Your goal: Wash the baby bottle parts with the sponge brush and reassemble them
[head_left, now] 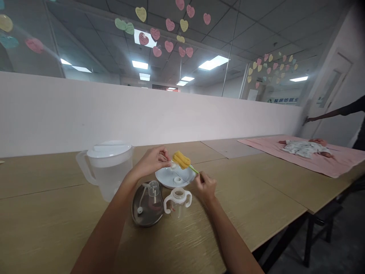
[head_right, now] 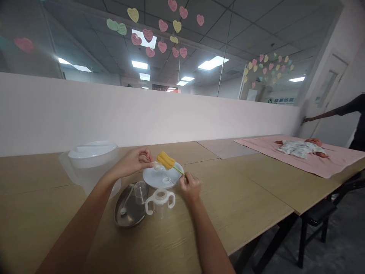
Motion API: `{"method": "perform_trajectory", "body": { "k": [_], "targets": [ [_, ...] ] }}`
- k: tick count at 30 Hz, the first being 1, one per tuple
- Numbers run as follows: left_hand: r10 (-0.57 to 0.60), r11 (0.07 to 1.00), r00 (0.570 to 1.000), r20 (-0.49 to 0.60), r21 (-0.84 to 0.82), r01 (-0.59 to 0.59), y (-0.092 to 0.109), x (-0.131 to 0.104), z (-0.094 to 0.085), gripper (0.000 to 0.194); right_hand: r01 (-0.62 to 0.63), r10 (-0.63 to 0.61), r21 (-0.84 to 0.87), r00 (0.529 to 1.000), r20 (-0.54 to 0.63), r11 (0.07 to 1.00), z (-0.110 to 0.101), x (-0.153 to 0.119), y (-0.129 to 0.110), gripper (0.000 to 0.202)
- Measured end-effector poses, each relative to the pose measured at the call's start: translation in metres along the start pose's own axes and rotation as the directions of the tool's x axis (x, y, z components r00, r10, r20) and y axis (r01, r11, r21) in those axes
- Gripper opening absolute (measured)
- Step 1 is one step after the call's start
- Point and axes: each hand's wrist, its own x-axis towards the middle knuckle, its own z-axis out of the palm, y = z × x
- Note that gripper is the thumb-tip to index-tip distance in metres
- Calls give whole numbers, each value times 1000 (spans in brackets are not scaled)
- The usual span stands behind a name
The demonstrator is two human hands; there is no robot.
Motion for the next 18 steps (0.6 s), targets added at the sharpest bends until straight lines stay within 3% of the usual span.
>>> {"method": "perform_trajectory", "body": {
  "k": [5,18],
  "targets": [
    [26,998,1000,10,-49,-25,5,0,4,25,36,-36,14,998,51,999,1,-1,-2,26],
    [99,977,977,-190,204,-59,-4,6,4,15,50,-53,45,996,67,998,-1,0,-5,26]
  ]
}}
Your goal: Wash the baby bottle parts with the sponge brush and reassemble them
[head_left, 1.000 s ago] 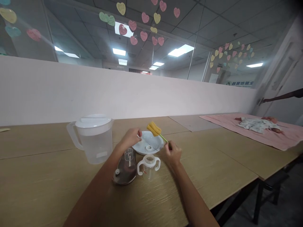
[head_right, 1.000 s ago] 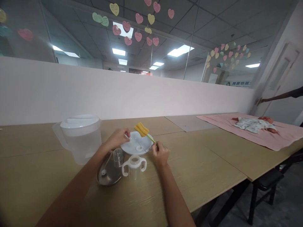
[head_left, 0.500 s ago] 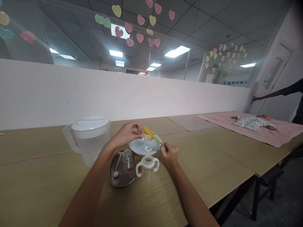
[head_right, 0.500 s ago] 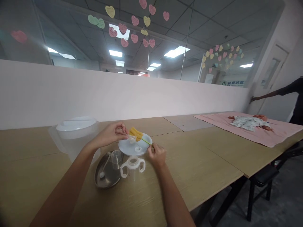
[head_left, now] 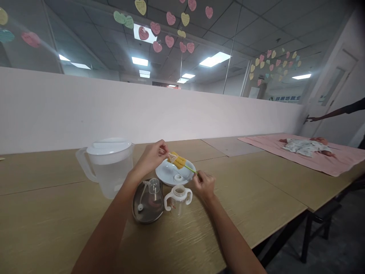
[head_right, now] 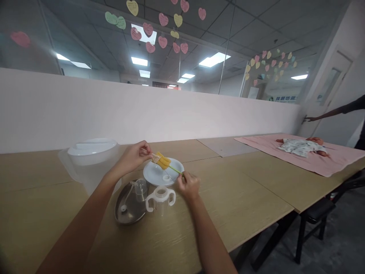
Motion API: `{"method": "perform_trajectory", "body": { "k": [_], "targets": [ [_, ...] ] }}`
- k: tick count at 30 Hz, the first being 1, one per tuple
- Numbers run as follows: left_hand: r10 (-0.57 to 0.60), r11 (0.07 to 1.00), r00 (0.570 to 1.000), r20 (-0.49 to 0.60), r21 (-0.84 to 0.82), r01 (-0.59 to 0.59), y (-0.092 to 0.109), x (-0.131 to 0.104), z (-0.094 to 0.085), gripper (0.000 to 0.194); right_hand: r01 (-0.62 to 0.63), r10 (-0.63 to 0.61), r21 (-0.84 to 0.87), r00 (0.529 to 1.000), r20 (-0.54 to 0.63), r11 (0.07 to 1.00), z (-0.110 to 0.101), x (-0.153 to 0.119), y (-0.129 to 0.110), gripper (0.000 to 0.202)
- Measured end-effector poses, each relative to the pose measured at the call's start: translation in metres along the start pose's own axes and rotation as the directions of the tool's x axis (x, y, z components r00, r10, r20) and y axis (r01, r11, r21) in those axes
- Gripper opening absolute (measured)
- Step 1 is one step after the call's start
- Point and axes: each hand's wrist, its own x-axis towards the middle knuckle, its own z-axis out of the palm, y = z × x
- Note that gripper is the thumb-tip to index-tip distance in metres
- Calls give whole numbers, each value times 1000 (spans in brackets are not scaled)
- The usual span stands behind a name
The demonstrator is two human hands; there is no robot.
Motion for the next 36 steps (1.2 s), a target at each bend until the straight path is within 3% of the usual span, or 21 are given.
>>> {"method": "perform_trajectory", "body": {
  "k": [10,27,36],
  "targets": [
    [36,982,995,-91,186,-19,0,2,12,5,20,-20,20,1000,11,1000,-1,0,-1,26],
    [91,903,991,-95,428,-41,-17,5,12,5,62,-62,52,998,-4,997,-3,0,-2,27],
    [67,935,997,-41,352,-49,-9,1,4,6,-32,30,-74,999,-29,997,1,-1,0,28]
  ]
}}
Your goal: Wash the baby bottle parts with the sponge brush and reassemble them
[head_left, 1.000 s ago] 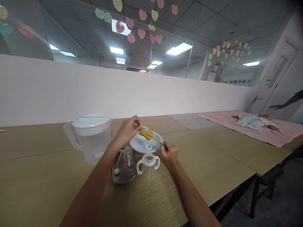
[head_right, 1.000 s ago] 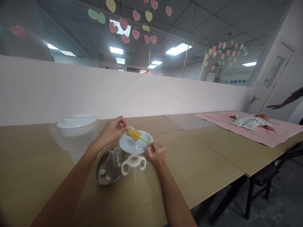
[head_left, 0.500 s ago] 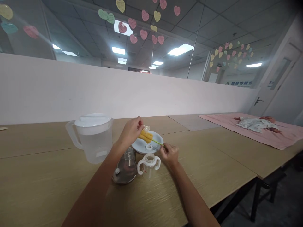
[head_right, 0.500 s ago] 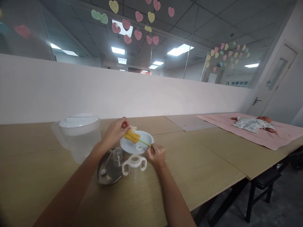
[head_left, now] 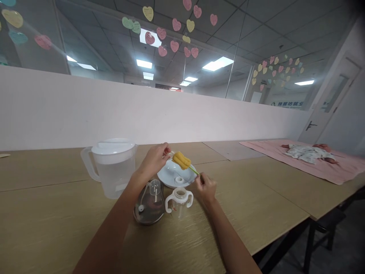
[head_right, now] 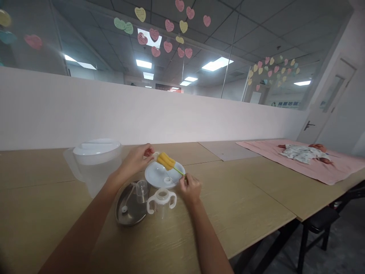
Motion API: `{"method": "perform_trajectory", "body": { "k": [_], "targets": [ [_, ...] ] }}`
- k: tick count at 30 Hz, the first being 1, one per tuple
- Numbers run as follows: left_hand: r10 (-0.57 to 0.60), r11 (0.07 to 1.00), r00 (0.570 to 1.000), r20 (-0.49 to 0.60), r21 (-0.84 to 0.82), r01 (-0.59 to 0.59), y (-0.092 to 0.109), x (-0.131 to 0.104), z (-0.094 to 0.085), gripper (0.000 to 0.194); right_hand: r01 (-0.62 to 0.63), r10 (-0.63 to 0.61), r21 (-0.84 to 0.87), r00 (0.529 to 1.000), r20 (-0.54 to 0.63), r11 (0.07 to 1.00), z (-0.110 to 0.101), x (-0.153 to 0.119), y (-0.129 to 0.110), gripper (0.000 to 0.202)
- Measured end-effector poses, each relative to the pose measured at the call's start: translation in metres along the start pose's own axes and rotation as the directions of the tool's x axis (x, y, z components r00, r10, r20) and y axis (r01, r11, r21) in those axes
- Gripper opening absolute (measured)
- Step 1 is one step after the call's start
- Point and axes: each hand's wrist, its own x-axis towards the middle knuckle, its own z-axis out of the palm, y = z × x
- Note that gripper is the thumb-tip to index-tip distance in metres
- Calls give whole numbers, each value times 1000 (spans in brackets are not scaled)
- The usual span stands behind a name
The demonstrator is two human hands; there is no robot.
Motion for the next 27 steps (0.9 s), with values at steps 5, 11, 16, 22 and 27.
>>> {"method": "perform_trajectory", "body": {
  "k": [5,11,16,22,27],
  "targets": [
    [13,1000,1000,-2,22,-13,2,0,-1,8,-26,25,-57,999,-20,998,2,-1,1,28],
    [2,997,1000,6,78,-3,1,-1,-3,10,-45,44,-72,999,-10,996,4,-1,1,28],
    [-18,996,1000,-4,85,19,2,-2,-8,8,-166,162,-55,984,-75,985,4,0,4,29],
    [-17,997,1000,8,72,16,2,-2,-9,9,-52,53,53,998,-24,997,0,0,2,31],
    [-7,998,1000,22,66,6,4,-2,-8,10,2,-2,11,1000,4,1000,2,0,0,28]
  ]
}}
